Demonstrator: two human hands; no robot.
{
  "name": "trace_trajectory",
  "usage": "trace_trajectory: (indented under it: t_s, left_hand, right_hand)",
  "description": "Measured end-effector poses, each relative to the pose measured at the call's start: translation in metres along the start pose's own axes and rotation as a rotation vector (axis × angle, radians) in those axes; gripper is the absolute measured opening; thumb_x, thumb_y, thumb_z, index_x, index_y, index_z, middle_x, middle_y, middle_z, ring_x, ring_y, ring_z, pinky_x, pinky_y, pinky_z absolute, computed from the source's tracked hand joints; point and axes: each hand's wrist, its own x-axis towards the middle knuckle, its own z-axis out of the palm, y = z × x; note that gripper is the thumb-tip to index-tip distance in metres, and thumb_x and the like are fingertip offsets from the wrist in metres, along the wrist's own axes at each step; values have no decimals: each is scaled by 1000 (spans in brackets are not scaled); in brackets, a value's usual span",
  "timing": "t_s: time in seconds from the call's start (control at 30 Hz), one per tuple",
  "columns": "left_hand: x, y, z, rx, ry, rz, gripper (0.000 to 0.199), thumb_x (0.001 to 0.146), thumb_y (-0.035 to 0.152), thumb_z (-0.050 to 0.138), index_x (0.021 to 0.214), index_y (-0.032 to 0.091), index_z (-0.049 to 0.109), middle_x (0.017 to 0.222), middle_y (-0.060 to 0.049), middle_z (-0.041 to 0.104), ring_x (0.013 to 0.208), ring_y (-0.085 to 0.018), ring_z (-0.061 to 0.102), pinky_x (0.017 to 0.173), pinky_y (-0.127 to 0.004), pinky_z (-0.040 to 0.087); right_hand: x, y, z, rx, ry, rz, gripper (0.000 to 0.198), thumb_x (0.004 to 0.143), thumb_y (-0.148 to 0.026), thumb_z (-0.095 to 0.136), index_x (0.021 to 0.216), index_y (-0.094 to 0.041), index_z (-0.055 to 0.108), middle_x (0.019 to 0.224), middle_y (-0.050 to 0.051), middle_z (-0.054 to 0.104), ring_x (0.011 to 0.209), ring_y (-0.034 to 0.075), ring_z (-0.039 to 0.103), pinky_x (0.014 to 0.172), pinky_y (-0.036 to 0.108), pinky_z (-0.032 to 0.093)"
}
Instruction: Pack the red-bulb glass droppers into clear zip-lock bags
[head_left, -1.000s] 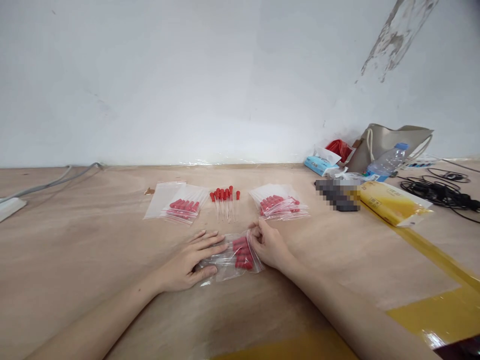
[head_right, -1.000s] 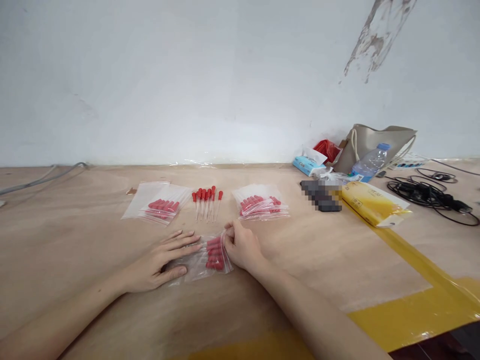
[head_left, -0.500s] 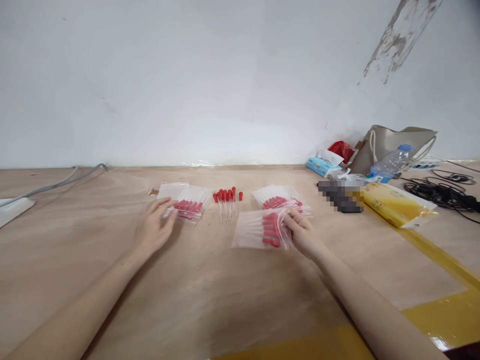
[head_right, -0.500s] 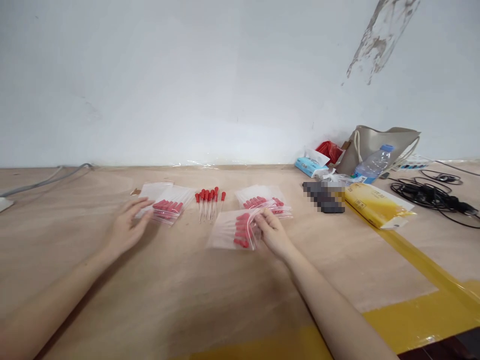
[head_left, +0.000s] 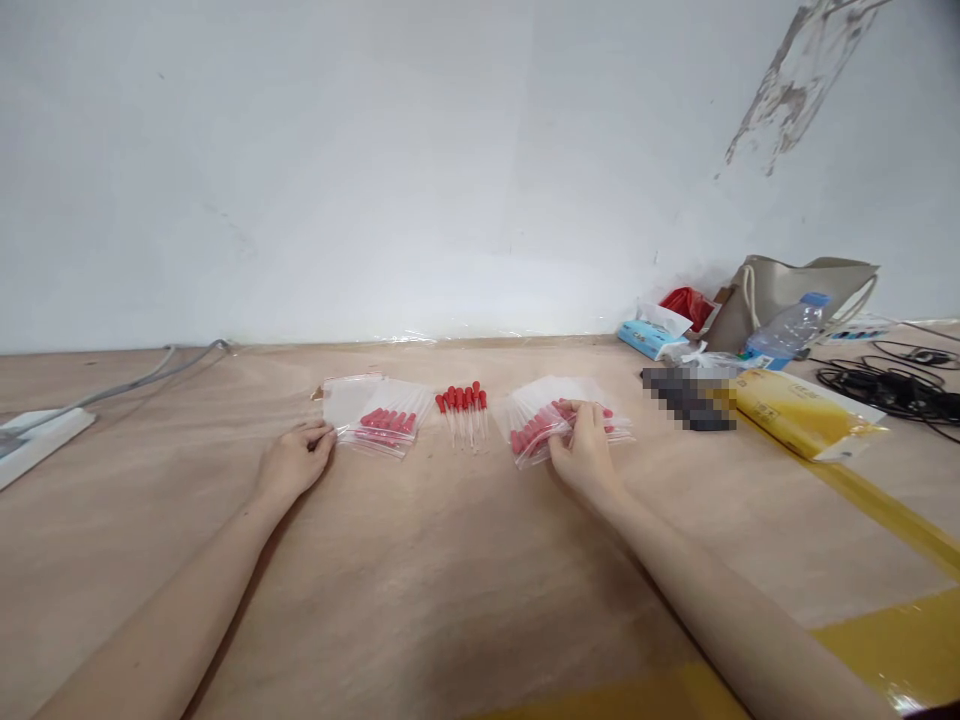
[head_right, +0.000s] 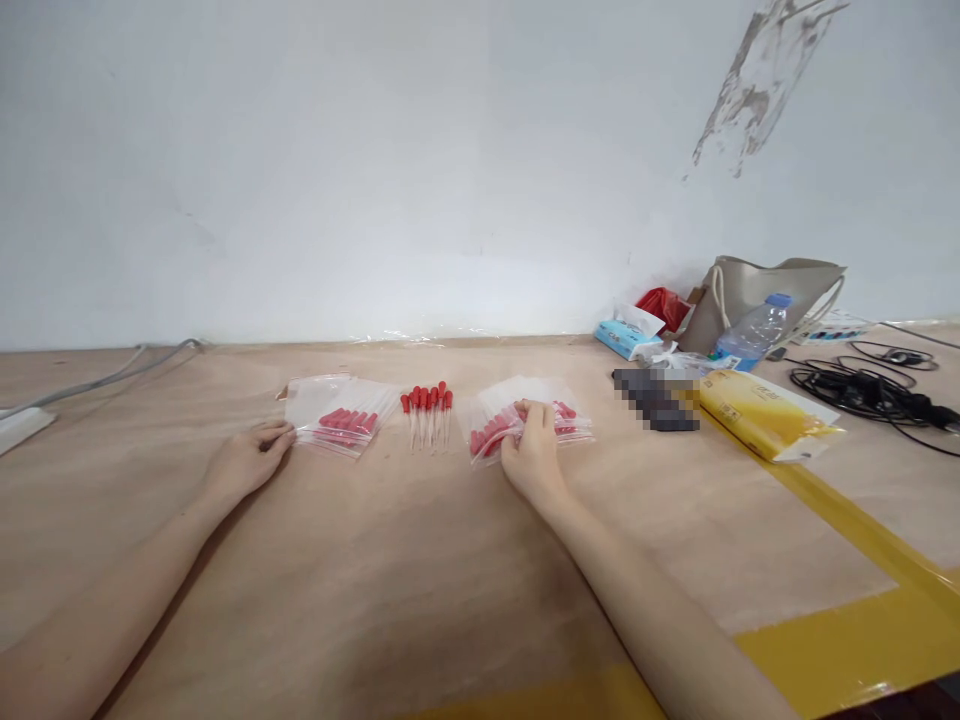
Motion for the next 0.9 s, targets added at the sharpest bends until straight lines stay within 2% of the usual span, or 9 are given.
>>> trace_trajectory:
  t_s: [0.1,0.2,0.33,0.47,0.53,0.6,0.7,0.83,0.9]
  left_hand:
    - [0,-1,-3,-35,117,-51,26,75,34,49,79,18,69,102,-6,66,90,-26,61,77,-36,48]
    - [-1,5,-13,-91,325,-88,30,79,32,45,84,11,66,105,-12,63,91,-27,60,80,-38,47]
    - [-12,36,-30,-205,492,53,36,88,32,36,99,8,60,111,-11,58,104,-21,53,94,-35,39]
    - [-33,73,-33,-323,275,376,20,86,30,47,96,22,63,106,2,61,98,-14,57,90,-27,44]
    - [-42,84,-30,-467,-6,671,21,87,24,46,97,21,64,105,-1,62,99,-15,57,90,-30,45]
    - [-49,89,-28,-507,-254,821,22,87,21,45,99,22,64,105,-3,63,101,-16,57,90,-31,45]
    - [-57,92,-28,-428,-402,823,26,84,19,46,104,23,63,115,-5,58,108,-19,52,92,-35,43]
    - [-77,109,-26,-345,-308,719,31,86,21,40,110,22,60,121,-7,54,112,-22,49,96,-40,40]
    - [-89,120,-22,-294,-334,686,36,89,27,40,123,23,49,129,-7,47,118,-22,44,99,-41,37]
  right_hand:
    - [-8,-2,-6,-102,65,-210,28,64,-9,46,91,-17,49,96,11,51,97,23,48,82,39,42]
    - [-14,-9,-10,-179,108,-341,21,69,-14,50,90,-18,54,97,9,53,95,21,49,80,36,39]
    - [-19,-29,-7,-369,-44,-420,13,78,-21,49,85,-19,59,91,6,58,87,19,50,77,33,32]
    - [-16,-45,9,-590,-376,-467,24,84,-21,39,80,-18,63,81,8,61,84,20,47,77,36,27]
    - [-12,-47,18,-653,-478,-470,26,83,-21,40,79,-15,65,81,11,61,84,22,46,79,38,26]
    - [-6,-47,25,-697,-538,-453,25,80,-19,43,78,-13,67,84,14,61,86,24,46,80,39,27]
    - [7,-48,32,-727,-598,-327,23,77,-17,45,80,-11,67,88,16,60,87,25,50,80,39,30]
    - [29,-56,39,-719,-657,-102,22,76,-9,44,86,-10,64,85,16,62,81,25,58,73,36,38]
    - [38,-60,47,-716,-639,-51,23,78,-8,42,88,-10,63,88,17,61,82,25,60,68,34,41]
